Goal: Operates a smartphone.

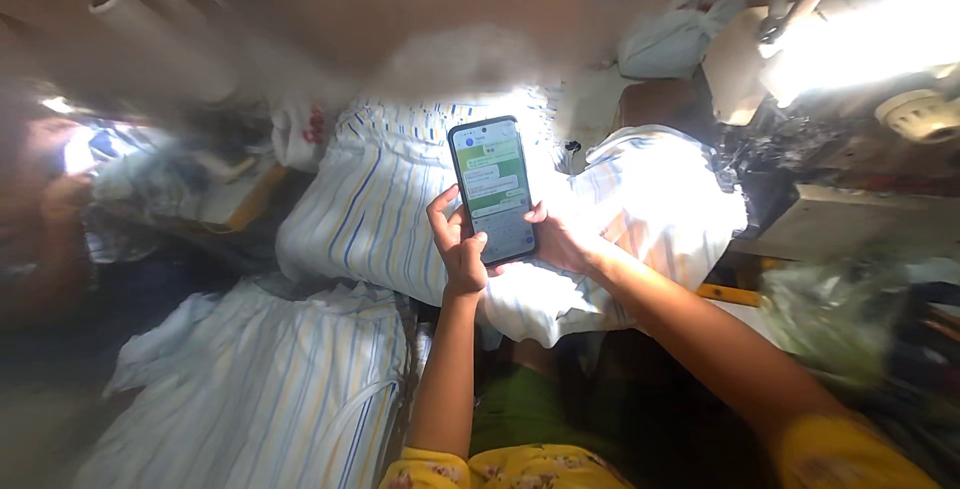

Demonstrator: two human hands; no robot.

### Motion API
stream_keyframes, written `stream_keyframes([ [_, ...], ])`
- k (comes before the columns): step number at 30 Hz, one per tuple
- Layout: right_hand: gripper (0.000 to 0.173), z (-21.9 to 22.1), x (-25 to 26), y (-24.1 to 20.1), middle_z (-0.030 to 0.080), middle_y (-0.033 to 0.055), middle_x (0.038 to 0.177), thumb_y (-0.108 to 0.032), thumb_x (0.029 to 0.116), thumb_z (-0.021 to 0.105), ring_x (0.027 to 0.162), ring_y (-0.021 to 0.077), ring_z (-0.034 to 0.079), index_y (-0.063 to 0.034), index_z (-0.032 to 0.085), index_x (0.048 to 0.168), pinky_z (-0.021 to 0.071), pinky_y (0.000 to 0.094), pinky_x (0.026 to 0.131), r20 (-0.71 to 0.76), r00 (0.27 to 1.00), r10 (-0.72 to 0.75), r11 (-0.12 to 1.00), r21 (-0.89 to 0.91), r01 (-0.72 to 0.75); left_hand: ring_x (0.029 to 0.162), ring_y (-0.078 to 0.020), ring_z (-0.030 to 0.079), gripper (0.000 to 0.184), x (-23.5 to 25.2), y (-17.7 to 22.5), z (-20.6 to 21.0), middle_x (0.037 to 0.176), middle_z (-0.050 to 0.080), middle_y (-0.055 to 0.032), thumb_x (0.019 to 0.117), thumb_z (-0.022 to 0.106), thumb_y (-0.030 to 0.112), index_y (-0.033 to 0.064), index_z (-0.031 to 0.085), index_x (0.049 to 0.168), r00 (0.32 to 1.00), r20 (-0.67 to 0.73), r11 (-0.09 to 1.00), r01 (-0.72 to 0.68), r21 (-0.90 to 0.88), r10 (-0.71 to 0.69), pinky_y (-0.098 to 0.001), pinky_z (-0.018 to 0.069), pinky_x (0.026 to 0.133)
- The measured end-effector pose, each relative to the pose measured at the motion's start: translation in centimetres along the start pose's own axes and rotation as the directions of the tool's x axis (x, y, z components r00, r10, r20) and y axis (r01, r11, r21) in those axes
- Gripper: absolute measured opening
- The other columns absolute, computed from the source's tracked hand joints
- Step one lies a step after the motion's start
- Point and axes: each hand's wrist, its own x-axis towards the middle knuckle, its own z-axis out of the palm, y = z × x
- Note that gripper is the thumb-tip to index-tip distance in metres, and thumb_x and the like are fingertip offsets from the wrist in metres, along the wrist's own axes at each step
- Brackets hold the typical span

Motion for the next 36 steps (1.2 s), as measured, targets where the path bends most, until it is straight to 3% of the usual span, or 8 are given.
stream_keyframes([
  [12, 0.029, 0.0, -0.1, 0.1, 0.074, 0.0022, 0.101, -0.016, 0.1025, 0.031, 0.090, 0.0159, 0.074, -0.0176, 0.055, 0.118, 0.0634, 0.0333, 0.073, -0.008, 1.000, -0.002, 1.000, -0.017, 0.002, 0.095, -0.0009, 0.071, 0.045, 0.0, 0.1, 0.1, 0.109, 0.073, 0.0147, 0.0907, 0.054, 0.017, 0.0274, 0.043, 0.133, 1.000, -0.006, 1.000, 0.009, -0.014, -0.009, -0.0229, 0.0601, 0.082],
  [17, 0.029, 0.1, 0.0, 0.0, 0.074, 0.0029, 0.102, -0.015, 0.1015, 0.031, 0.091, 0.0169, 0.074, -0.0172, 0.054, 0.120, 0.0633, 0.0343, 0.075, -0.026, 1.000, 0.006, 1.000, -0.026, -0.007, 0.095, -0.0030, 0.072, 0.041, 0.1, 0.1, 0.1, 0.107, 0.074, 0.0128, 0.0920, 0.062, 0.034, 0.0297, 0.046, 0.130, 0.997, -0.037, 0.993, 0.067, -0.093, -0.071, -0.0252, 0.0603, 0.082],
  [20, 0.035, 0.7, -0.2, -0.2, 0.072, 0.0001, 0.099, -0.005, 0.0946, 0.035, 0.087, 0.0141, 0.073, -0.0179, 0.051, 0.123, 0.0630, 0.0328, 0.071, -0.070, 0.998, 0.000, 0.996, -0.086, -0.006, 0.094, -0.0022, 0.072, 0.044, 0.0, 0.1, 0.1, 0.107, 0.074, 0.0131, 0.0897, 0.056, 0.020, 0.0267, 0.044, 0.132, 0.999, -0.027, 0.998, 0.045, -0.052, -0.046, -0.0246, 0.0604, 0.082],
  [23, 0.046, 0.9, -0.3, -0.4, 0.071, -0.0003, 0.099, 0.006, 0.0871, 0.037, 0.085, 0.0132, 0.072, -0.0155, 0.049, 0.126, 0.0628, 0.0322, 0.071, -0.061, 0.998, -0.024, 0.991, -0.134, 0.016, 0.094, -0.0016, 0.072, 0.050, 0.1, -0.1, 0.1, 0.107, 0.073, 0.0138, 0.0892, 0.061, 0.020, 0.0219, 0.040, 0.134, 0.999, -0.003, 0.999, -0.032, 0.026, 0.032, -0.0238, 0.0608, 0.082],
  [27, 0.038, 0.9, -0.2, -0.3, 0.072, 0.0003, 0.098, -0.002, 0.0929, 0.036, 0.084, 0.0137, 0.073, -0.0176, 0.050, 0.125, 0.0629, 0.0315, 0.069, -0.093, 0.996, 0.001, 0.995, -0.099, -0.010, 0.097, -0.0019, 0.071, 0.054, 0.1, -0.1, -0.1, 0.110, 0.073, 0.0137, 0.0901, 0.067, 0.029, 0.0229, 0.040, 0.136, 0.999, 0.022, 0.998, -0.047, 0.031, 0.047, -0.0237, 0.0602, 0.083],
  [30, 0.033, 0.1, -0.1, 0.1, 0.074, 0.0020, 0.099, -0.009, 0.0986, 0.032, 0.085, 0.0158, 0.074, -0.0175, 0.052, 0.123, 0.0632, 0.0323, 0.071, -0.048, 0.999, -0.006, 0.999, -0.050, 0.004, 0.095, -0.0012, 0.071, 0.057, 0.1, 0.2, 0.2, 0.109, 0.072, 0.0145, 0.0853, 0.068, 0.022, 0.0206, 0.038, 0.134, 0.999, 0.014, 0.998, -0.037, 0.053, 0.036, -0.0229, 0.0605, 0.082],
  [33, 0.034, 0.5, -0.2, -0.1, 0.072, -0.0001, 0.097, -0.006, 0.0972, 0.032, 0.083, 0.0133, 0.073, -0.0179, 0.050, 0.123, 0.0627, 0.0304, 0.069, -0.080, 0.997, 0.004, 0.997, -0.079, -0.010, 0.095, -0.0001, 0.071, 0.062, 0.2, 0.3, 0.3, 0.109, 0.071, 0.0149, 0.0818, 0.068, 0.018, 0.0185, 0.036, 0.134, 0.999, 0.017, 0.997, -0.041, 0.069, 0.040, -0.0224, 0.0605, 0.081],
  [36, 0.032, 0.8, -0.1, -0.2, 0.073, 0.0024, 0.099, -0.007, 0.0971, 0.041, 0.084, 0.0159, 0.074, -0.0165, 0.051, 0.126, 0.0636, 0.0328, 0.068, -0.088, 0.996, -0.015, 0.995, -0.104, 0.006, 0.097, -0.0015, 0.071, 0.056, 0.1, -0.1, 0.0, 0.111, 0.072, 0.0137, 0.0882, 0.067, 0.027, 0.0210, 0.038, 0.136, 0.999, 0.024, 0.998, -0.045, 0.036, 0.044, -0.0238, 0.0604, 0.083],
])
